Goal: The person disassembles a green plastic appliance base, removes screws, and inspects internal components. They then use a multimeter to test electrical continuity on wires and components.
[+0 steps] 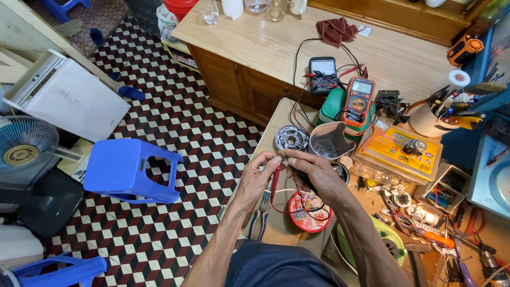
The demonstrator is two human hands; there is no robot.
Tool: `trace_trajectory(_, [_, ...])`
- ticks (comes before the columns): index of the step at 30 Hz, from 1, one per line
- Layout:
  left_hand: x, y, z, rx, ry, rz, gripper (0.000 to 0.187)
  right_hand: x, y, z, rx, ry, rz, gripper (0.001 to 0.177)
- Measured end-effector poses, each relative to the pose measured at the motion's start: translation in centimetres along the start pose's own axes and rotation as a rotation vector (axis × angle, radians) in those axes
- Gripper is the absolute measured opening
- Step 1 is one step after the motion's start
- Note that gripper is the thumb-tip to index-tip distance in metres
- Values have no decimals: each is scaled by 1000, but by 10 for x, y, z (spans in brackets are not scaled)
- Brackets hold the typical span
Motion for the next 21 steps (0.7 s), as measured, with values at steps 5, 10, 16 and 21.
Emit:
trace_trajectory(5, [6, 0, 0, -36, -52, -39, 23, 1, 0, -1, 38, -4, 7, 42])
trace_trajectory(10, [9, 0, -2, 2, 10, -7, 24, 1, 1, -3, 44, -14, 16, 42])
trace_trajectory(16, [12, -1, -1, 6, -30, -23, 25, 2, 2, -2, 74, -12, 5, 43])
trace_trajectory(21, [15, -3, -2, -33, -65, -51, 24, 3, 4, 0, 101, 3, 6, 43])
Point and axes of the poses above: each hand's wrist, its own x-axis towards the middle knuckle, its own y-axis out of the back of the hand, z = x × y, the point moved 3 cm from there along x, towards the middle knuckle, and after that the axes turned 6 degrees about y, right-handed, at the moved point
